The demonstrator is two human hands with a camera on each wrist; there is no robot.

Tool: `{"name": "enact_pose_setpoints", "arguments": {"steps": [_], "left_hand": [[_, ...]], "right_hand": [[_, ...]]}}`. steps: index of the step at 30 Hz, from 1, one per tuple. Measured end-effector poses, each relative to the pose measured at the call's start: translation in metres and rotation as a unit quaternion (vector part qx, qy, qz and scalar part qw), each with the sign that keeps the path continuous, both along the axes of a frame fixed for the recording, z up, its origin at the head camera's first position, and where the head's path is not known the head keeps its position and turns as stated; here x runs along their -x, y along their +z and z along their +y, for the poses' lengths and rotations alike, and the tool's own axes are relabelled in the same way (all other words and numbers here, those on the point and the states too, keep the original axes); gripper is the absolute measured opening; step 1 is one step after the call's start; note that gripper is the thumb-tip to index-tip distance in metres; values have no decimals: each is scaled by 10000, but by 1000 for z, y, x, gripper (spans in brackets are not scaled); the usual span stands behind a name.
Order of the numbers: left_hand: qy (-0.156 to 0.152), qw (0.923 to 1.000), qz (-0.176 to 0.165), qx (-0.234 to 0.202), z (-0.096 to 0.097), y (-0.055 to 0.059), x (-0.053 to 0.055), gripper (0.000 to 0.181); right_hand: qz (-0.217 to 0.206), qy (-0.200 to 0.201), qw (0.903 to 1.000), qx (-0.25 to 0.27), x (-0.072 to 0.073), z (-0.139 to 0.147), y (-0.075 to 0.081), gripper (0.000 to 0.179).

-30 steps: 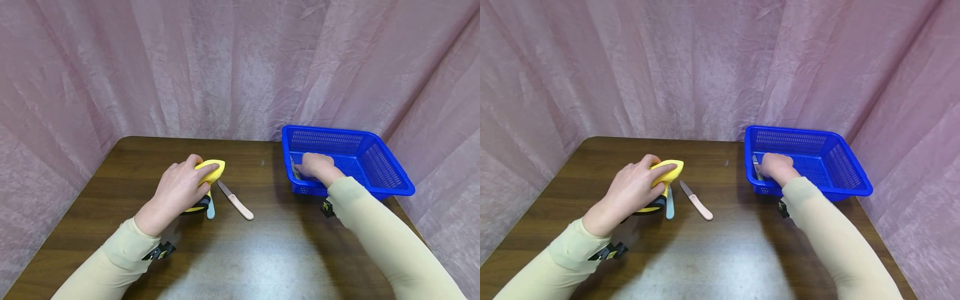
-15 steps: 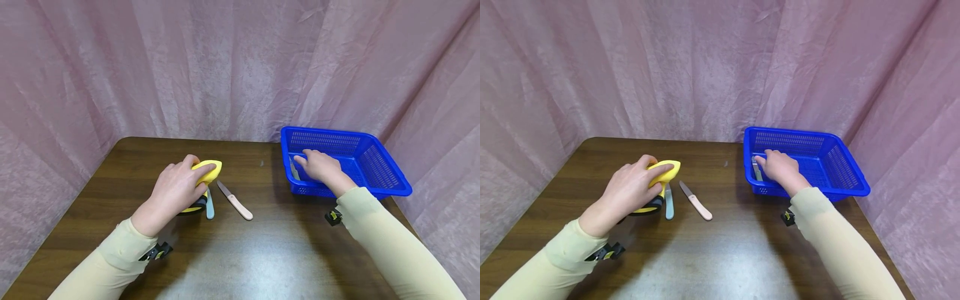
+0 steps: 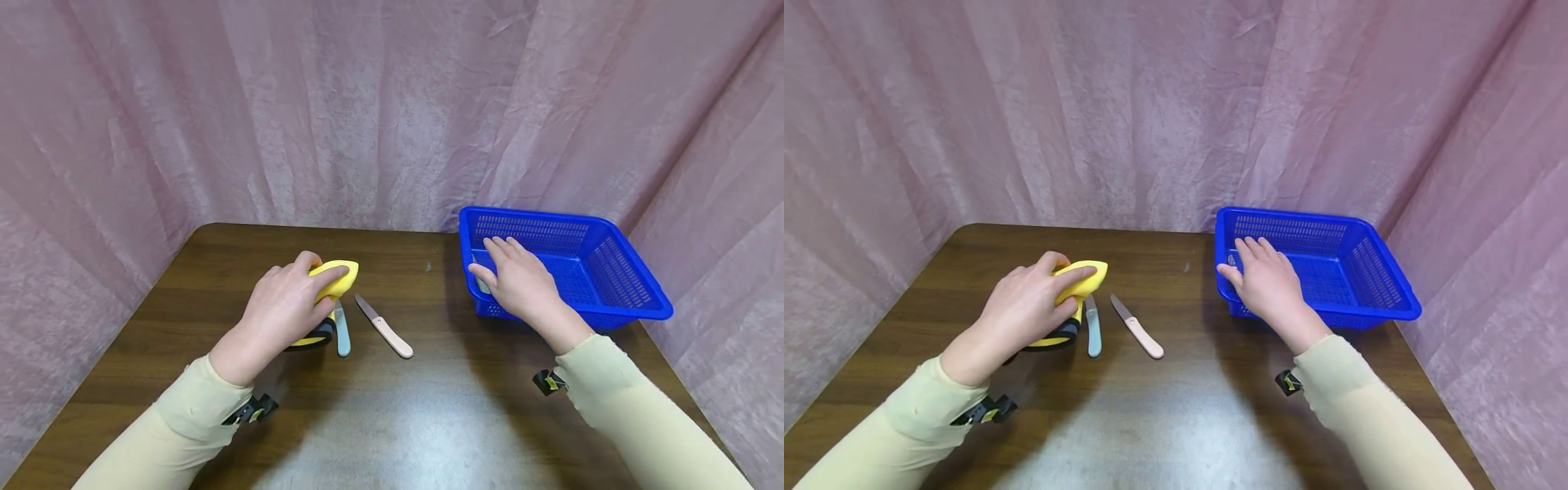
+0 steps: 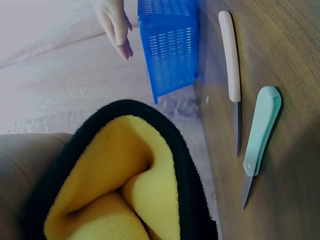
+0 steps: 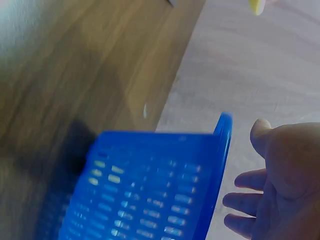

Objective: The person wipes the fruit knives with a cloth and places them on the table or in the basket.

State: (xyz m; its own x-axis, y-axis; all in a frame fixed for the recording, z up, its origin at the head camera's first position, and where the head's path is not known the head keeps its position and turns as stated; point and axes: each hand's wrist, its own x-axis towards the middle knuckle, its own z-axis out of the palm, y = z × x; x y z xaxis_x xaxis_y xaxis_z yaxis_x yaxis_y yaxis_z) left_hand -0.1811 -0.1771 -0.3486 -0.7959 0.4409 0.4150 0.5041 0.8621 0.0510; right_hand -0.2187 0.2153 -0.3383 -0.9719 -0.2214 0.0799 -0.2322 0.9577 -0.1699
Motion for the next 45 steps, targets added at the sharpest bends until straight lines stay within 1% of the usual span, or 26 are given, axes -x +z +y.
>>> {"name": "enact_pose_setpoints", "arguments": {"steps": [3, 10, 15, 19, 25, 29, 32, 39, 45], "left_hand": [[29, 10000, 5, -12, -2, 1, -1, 53], [92, 10000, -23, -29, -7, 3, -3, 54], [86, 10000, 1, -35, -8, 3, -5, 54], [72, 10000, 25, -20, -9, 3, -6, 54], [87, 9999, 43, -54, -10, 2, -8, 55], [97, 9999, 27, -91, -10, 1, -10, 55], [89, 9999, 31, -87, -10, 1, -11, 55], [74, 9999, 64, -75, -10, 1, -13, 54], [90, 9998, -68, -144, -7, 0, -14, 55]], "right_hand": [[182, 116, 9998, 17, -9, -7, -2, 75], [808, 478, 9956, -34, -30, -26, -7, 73], [1086, 712, 9915, -19, -43, -40, -11, 74], [1211, 856, 9889, 1, -51, -51, -16, 76], [1244, 1095, 9861, -114, -58, -68, -22, 79], [1250, 1228, 9843, -195, -60, -78, -28, 80], [1212, 1247, 9845, -224, -60, -83, -33, 80], [922, 1296, 9868, -316, -59, -97, -40, 79], [703, 1341, 9877, -389, -57, -107, -46, 75]]}}
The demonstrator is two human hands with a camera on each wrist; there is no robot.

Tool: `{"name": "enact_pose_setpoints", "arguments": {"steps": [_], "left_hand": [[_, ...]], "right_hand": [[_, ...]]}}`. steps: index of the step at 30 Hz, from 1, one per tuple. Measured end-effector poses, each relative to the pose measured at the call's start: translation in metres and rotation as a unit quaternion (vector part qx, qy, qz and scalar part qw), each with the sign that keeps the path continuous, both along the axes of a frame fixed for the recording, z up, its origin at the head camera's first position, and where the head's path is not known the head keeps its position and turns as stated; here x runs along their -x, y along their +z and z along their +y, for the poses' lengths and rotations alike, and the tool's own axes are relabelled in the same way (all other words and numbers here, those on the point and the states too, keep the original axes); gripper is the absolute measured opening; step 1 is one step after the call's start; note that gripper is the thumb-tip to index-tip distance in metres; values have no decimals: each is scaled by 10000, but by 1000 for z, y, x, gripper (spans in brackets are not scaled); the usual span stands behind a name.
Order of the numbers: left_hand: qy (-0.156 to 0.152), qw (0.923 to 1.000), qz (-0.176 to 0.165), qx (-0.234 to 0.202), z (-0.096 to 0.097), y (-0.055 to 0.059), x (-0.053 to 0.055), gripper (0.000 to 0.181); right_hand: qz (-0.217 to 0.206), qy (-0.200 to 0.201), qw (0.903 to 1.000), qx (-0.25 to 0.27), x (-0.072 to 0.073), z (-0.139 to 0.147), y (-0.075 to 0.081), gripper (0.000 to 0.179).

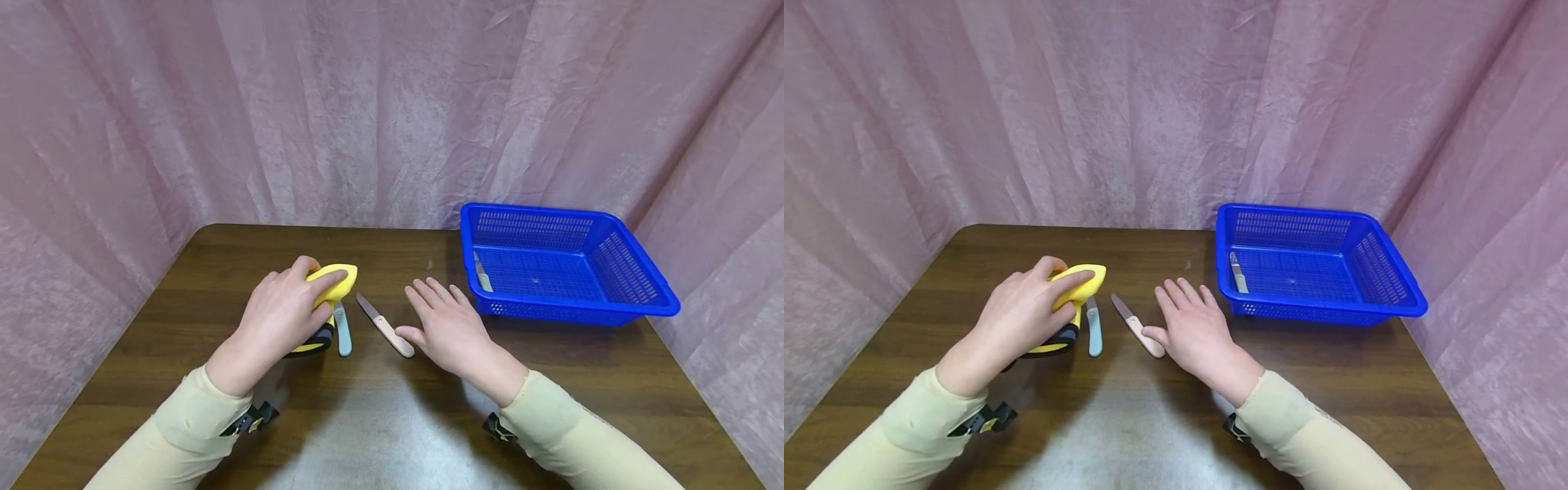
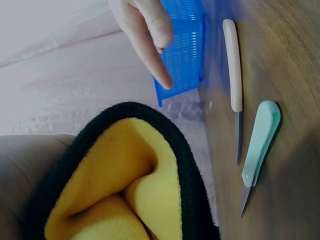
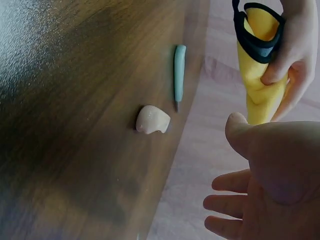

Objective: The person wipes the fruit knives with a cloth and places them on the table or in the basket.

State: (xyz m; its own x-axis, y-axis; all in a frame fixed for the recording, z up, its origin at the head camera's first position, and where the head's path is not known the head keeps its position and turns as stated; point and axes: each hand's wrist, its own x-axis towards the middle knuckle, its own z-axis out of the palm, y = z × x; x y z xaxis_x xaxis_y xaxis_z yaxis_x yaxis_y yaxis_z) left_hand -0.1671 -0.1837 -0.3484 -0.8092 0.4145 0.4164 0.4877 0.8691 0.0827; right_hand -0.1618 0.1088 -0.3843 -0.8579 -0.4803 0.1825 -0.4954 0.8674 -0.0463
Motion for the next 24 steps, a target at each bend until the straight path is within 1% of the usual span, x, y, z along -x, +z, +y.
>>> {"name": "enact_pose_setpoints", "arguments": {"steps": [6, 10, 15, 19, 24], "left_hand": [[116, 9998, -160, -85, 3, -6, 1, 56], [100, 9998, -173, -43, 5, -10, 2, 56], [98, 9998, -172, 60, 7, -12, 2, 56], [93, 9997, -185, 95, 8, -14, 3, 55], [91, 9996, -251, 45, 9, -17, 3, 55]], "right_hand": [[-348, -99, 9992, -152, 3, -8, -5, 70], [-526, -138, 9982, -252, 4, -13, -8, 69], [-514, -129, 9982, -298, 7, -19, -11, 68], [-541, -216, 9978, -311, 11, -23, -14, 65], [-602, -302, 9973, -288, 16, -28, -18, 53]]}}
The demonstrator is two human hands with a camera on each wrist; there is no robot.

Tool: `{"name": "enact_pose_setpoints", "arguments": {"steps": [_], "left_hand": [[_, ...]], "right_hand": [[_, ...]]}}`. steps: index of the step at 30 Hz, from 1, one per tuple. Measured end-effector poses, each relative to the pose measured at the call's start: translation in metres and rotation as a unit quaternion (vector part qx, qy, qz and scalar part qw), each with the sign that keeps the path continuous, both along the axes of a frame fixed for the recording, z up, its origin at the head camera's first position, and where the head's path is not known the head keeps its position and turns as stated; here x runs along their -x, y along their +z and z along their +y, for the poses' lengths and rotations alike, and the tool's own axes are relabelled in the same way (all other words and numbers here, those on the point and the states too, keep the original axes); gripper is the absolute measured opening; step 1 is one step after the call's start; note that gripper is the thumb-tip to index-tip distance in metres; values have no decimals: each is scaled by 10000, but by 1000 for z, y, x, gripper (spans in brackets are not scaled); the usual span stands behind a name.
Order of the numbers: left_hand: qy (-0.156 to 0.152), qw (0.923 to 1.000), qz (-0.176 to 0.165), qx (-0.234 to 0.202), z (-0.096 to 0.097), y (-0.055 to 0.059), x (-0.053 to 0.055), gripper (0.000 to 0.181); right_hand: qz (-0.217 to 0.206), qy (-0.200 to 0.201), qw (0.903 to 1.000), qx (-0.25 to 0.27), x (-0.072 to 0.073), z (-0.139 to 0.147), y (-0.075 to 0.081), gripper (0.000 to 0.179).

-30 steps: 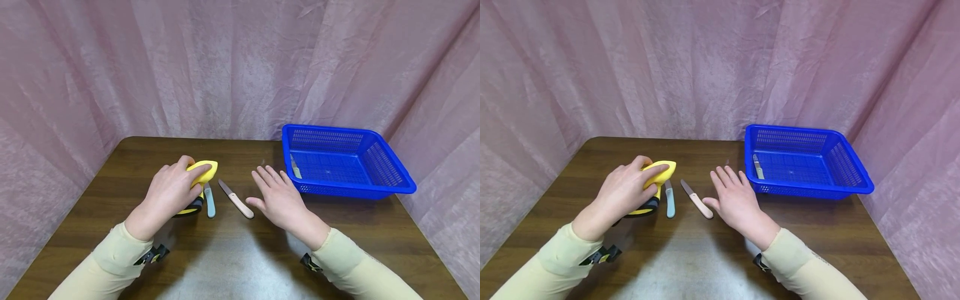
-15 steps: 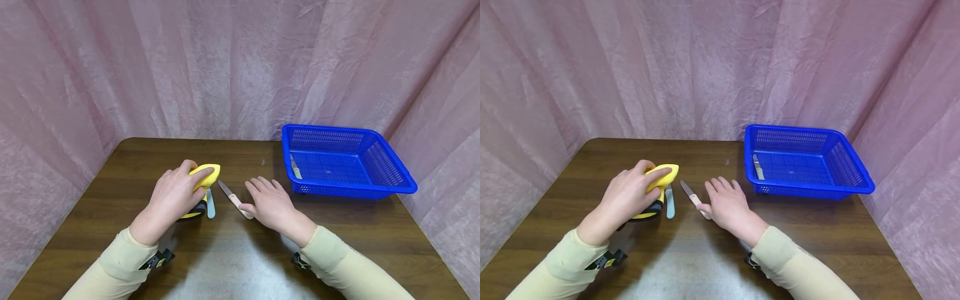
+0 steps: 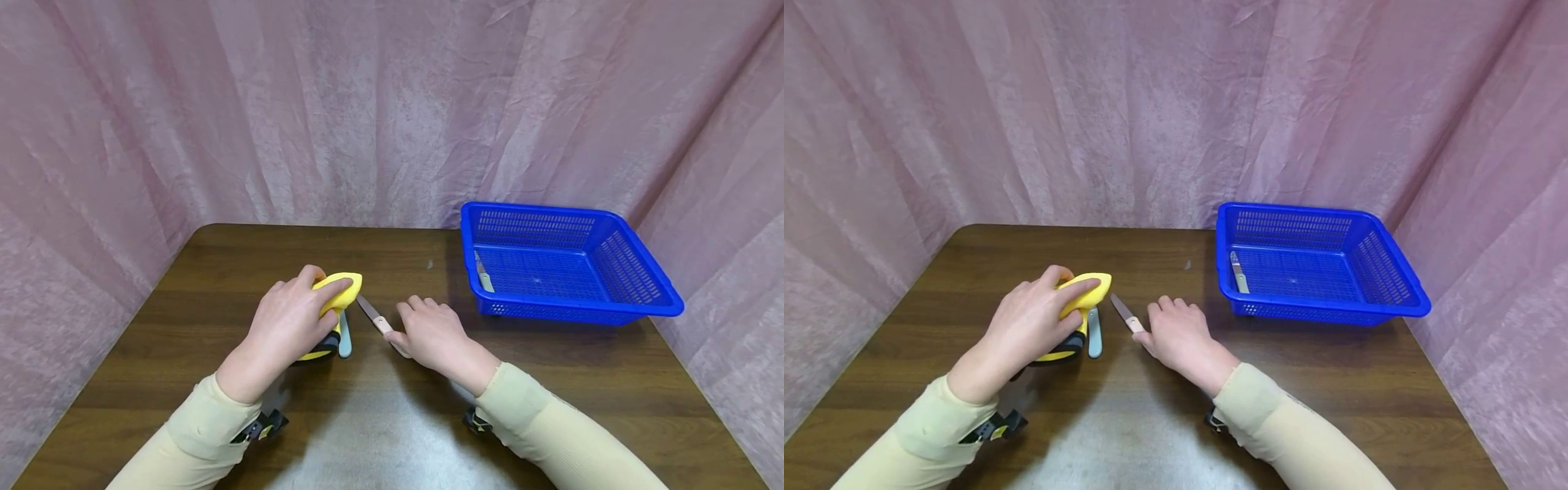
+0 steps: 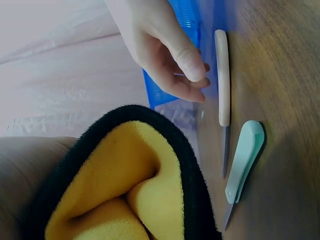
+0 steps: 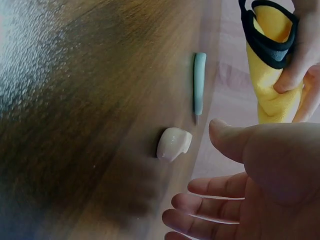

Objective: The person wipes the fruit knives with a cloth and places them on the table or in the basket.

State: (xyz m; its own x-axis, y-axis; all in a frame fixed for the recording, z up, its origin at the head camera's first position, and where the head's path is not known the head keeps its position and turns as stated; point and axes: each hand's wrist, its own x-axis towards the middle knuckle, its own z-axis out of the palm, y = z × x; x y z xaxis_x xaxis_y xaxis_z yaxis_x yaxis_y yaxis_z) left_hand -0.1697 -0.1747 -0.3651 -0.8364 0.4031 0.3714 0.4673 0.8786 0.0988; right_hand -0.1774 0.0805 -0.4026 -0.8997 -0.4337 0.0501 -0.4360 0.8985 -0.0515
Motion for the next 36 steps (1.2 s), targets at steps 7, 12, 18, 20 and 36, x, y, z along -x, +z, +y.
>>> {"name": "enact_pose_setpoints", "arguments": {"steps": [7, 12, 18, 20, 36], "left_hand": [[-24, 10000, -9, -13, 1, -3, 0, 56], [-23, 10000, -31, 20, 2, -4, 1, 56], [-26, 9999, -72, 66, 3, -5, 1, 56], [-33, 10000, -64, 54, 3, -6, 1, 56], [-23, 10000, -36, 0, 3, -11, -1, 54]], "right_hand": [[34, -95, 9999, 38, 3, -4, -4, 47], [89, -90, 9999, 44, 5, -5, -6, 46], [-81, -89, 9999, 65, 7, -7, -6, 48], [-139, -104, 9998, 56, 8, -8, -7, 48], [-230, -114, 9997, -48, 13, -14, -15, 46]]}}
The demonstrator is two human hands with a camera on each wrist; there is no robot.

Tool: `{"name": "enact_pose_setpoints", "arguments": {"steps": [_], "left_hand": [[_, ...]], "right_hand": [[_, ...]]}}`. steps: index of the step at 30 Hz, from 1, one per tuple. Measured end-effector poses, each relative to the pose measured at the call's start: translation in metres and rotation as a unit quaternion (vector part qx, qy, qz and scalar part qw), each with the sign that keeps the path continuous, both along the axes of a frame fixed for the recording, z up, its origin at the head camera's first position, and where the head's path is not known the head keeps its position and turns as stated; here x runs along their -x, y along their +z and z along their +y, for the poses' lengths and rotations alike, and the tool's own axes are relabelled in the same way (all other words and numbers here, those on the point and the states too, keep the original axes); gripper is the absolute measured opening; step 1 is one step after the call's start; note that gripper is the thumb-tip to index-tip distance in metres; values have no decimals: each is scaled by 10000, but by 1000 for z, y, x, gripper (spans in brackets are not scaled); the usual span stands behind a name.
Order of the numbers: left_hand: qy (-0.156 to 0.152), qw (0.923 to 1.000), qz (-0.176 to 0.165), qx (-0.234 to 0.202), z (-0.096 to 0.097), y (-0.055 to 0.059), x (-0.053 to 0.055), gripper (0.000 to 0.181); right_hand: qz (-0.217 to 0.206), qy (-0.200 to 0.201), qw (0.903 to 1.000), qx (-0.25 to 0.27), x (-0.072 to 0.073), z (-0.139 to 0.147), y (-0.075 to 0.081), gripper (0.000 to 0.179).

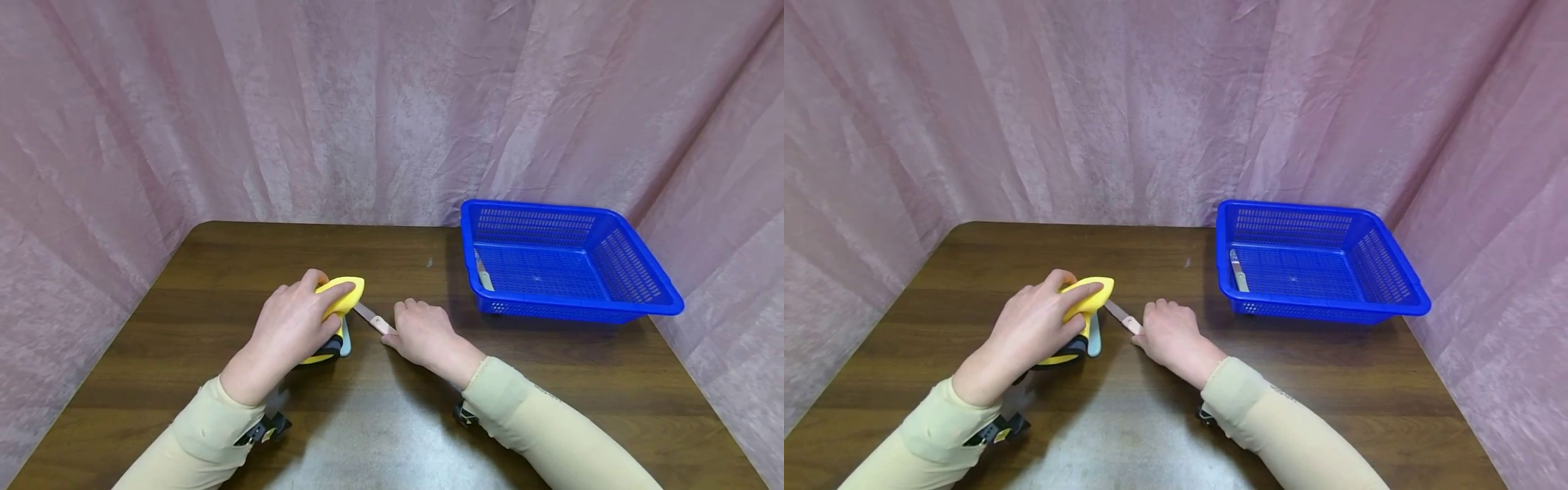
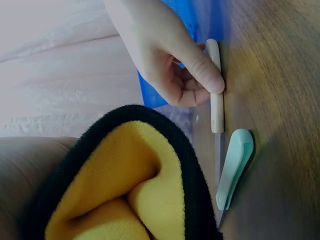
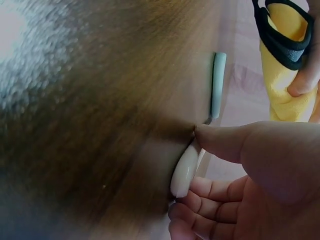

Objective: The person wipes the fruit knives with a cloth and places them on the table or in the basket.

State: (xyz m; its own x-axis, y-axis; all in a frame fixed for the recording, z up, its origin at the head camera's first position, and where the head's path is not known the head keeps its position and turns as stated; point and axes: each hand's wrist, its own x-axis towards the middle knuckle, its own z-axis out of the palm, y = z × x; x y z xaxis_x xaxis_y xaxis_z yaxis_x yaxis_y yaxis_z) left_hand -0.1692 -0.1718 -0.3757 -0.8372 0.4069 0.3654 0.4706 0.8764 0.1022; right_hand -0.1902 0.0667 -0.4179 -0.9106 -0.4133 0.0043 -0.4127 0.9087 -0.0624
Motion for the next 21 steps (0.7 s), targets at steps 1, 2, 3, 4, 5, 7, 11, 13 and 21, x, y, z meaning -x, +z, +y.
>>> {"name": "enact_pose_setpoints", "arguments": {"steps": [1, 2, 3, 4, 5, 7, 11, 13, 21], "left_hand": [[1, 10000, -6, -7, 0, 0, 0, 54], [-2, 10000, -7, -14, 0, 0, 0, 54], [0, 10000, -11, -23, 0, 0, -1, 54], [-2, 10000, -9, -31, 0, 0, -1, 54], [-4, 10000, -9, -43, 0, -1, -1, 54], [4, 10000, -14, -44, -1, -1, -1, 54], [31, 10000, -32, -45, -2, -1, 1, 55], [34, 10000, -43, -51, -2, 0, 1, 55], [12, 9999, -37, -104, -3, 2, 3, 55]], "right_hand": [[-2, 3, 10000, -4, 0, 0, 0, 45], [-12, 11, 10000, -6, 1, 0, 0, 44], [-25, 29, 10000, -8, 1, 0, -1, 42], [-46, 56, 10000, 7, 1, 0, 0, 40], [-57, 88, 9999, 21, 1, -1, 0, 38], [-37, 177, 9998, 47, 1, -1, 0, 35], [73, 321, 9994, 67, 1, 0, -2, 31], [118, 342, 9993, 60, 1, 0, -2, 30], [278, 314, 9989, 232, 1, 2, -1, 26]]}}
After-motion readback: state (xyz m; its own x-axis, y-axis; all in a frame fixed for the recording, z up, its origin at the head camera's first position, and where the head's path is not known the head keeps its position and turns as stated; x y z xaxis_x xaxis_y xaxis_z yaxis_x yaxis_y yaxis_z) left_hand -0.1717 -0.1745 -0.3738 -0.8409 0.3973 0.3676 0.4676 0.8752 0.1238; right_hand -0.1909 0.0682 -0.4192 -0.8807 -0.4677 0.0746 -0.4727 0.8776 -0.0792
